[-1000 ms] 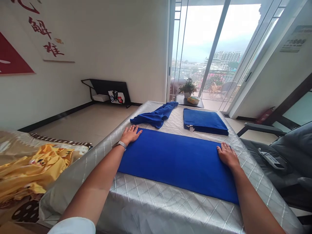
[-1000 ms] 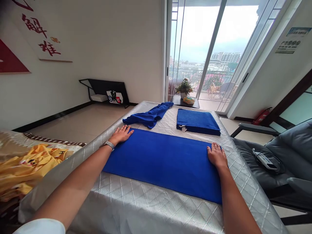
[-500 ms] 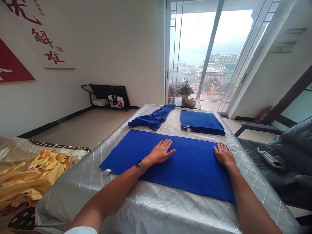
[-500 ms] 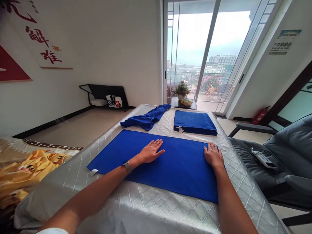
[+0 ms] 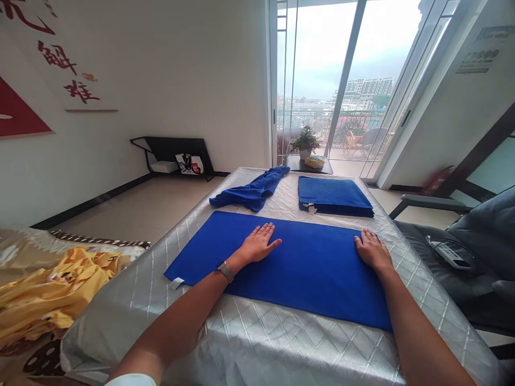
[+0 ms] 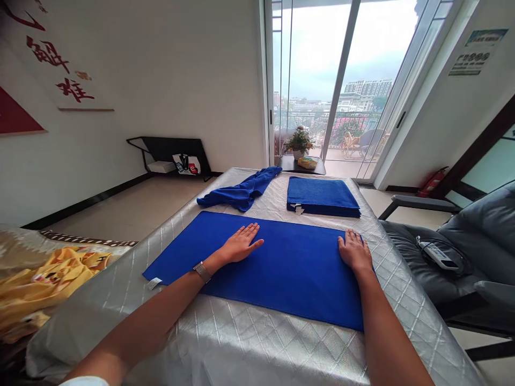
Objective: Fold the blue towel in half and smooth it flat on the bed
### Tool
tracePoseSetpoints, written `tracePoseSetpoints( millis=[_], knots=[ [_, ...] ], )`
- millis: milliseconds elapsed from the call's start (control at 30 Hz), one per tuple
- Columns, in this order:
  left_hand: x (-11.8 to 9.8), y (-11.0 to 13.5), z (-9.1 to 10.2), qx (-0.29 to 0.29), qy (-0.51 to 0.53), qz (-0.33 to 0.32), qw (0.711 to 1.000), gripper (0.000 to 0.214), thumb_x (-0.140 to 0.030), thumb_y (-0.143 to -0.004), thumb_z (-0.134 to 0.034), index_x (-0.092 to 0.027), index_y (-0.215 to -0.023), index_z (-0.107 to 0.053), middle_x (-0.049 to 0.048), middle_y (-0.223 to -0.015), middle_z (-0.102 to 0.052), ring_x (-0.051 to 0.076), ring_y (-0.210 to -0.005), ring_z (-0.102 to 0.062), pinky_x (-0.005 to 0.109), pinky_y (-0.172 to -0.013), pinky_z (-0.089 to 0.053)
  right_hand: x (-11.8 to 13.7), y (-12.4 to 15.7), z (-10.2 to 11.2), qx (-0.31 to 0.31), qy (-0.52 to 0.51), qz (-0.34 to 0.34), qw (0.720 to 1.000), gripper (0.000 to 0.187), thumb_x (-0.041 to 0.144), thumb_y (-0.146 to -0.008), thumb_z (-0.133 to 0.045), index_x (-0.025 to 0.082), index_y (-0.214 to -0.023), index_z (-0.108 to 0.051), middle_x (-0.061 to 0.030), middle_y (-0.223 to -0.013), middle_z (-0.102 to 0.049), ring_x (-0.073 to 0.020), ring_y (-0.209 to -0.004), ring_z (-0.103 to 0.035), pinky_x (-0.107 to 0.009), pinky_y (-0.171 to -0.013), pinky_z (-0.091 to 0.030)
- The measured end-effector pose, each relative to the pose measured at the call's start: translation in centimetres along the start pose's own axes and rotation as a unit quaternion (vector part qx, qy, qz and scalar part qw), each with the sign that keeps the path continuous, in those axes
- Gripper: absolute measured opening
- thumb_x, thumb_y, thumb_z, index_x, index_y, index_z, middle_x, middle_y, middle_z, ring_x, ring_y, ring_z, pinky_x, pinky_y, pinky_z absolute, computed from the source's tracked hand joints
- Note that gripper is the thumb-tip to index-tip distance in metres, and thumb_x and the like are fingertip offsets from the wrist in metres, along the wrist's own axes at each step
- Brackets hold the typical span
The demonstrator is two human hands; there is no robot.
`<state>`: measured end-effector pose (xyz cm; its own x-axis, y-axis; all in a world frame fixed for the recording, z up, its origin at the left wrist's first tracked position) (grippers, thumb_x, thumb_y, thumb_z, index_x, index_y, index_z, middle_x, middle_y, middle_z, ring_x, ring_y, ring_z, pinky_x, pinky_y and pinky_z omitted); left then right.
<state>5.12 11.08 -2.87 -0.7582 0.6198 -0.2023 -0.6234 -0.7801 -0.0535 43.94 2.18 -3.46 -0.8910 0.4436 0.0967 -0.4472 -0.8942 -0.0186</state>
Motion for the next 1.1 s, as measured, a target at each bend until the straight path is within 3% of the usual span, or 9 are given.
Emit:
tracePoseSetpoints(
  millis=[167, 300, 533, 800, 967, 1100],
  knots=[
    [-2.6, -0.1, 0.4, -0.038, 0.004, -0.042, 0.998, 0.081, -0.069, -0.1, -0.013, -0.015, -0.159, -0.026, 0.0094, -0.164, -0.024, 0.02, -0.153, -0.016, 0.039, -0.125, -0.01, -0.2, -0.3, -0.2, -0.004, 0.005, 0.004, 1.0, 0.069, 0.043, -0.101, -0.013, 0.006, -0.158, -0.026, -0.0109, -0.164, -0.025, -0.0242, -0.152, -0.02, -0.044, -0.124, -0.013],
    [-4.7, -0.1, -0.3, -0.012, 0.005, -0.082, 0.997, 0.08, -0.07, -0.099, -0.014, -0.019, -0.159, -0.025, 0.0073, -0.164, -0.024, 0.019, -0.152, -0.017, 0.037, -0.125, -0.008, -0.2, -0.3, -0.2, -0.002, 0.009, 0.005, 1.0, 0.069, 0.043, -0.101, -0.012, 0.006, -0.158, -0.026, -0.0107, -0.164, -0.025, -0.0241, -0.152, -0.02, -0.044, -0.124, -0.014],
    [-3.0, -0.2, -1.2, 0.0, 0.009, -0.052, 0.999, 0.085, -0.074, -0.097, -0.015, -0.018, -0.16, -0.02, 0.0075, -0.165, -0.02, 0.023, -0.153, -0.015, 0.041, -0.125, -0.01, -0.1, 0.0, 0.2, 0.003, 0.003, 0.005, 1.0, 0.07, 0.044, -0.101, -0.012, 0.005, -0.158, -0.026, -0.0108, -0.165, -0.023, -0.0251, -0.152, -0.02, -0.045, -0.124, -0.015],
    [3.9, -0.5, 0.1, -0.002, 0.008, 0.06, 0.998, 0.087, -0.075, -0.096, -0.013, -0.016, -0.16, -0.022, 0.0106, -0.165, -0.019, 0.026, -0.153, -0.014, 0.045, -0.124, -0.009, -0.2, -0.2, -0.1, 0.002, 0.002, 0.003, 1.0, 0.068, 0.044, -0.101, -0.012, 0.008, -0.158, -0.025, -0.0092, -0.165, -0.024, -0.0239, -0.152, -0.019, -0.044, -0.124, -0.014],
    [11.1, 0.7, 1.8, 0.005, -0.014, 0.179, 0.984, 0.088, -0.072, -0.097, -0.011, -0.009, -0.159, -0.019, 0.0109, -0.166, -0.014, 0.025, -0.154, -0.011, 0.045, -0.124, -0.007, -0.2, -0.1, 0.0, 0.007, 0.005, 0.005, 1.0, 0.069, 0.043, -0.102, -0.012, 0.005, -0.158, -0.025, -0.0091, -0.166, -0.022, -0.024, -0.152, -0.017, -0.044, -0.124, -0.013],
    [17.4, 2.9, 3.1, -0.019, -0.019, 0.301, 0.953, 0.081, -0.066, -0.1, -0.014, -0.012, -0.16, -0.019, 0.0109, -0.166, -0.013, 0.026, -0.154, -0.011, 0.048, -0.124, -0.007, -0.3, -0.2, 0.0, 0.006, 0.007, 0.006, 1.0, 0.069, 0.043, -0.102, -0.012, 0.006, -0.158, -0.024, -0.0089, -0.165, -0.022, -0.0243, -0.152, -0.017, -0.045, -0.124, -0.013]
  ],
)
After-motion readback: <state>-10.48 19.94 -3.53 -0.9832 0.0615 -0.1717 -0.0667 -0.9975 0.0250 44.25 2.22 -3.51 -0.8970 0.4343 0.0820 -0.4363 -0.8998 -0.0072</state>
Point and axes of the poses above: each hand's wrist, its own y-axis away from the middle knuckle, its own z-axis out of the back of the hand, x = y × z, the point moved 4 cm from there along -y, towards the middle knuckle
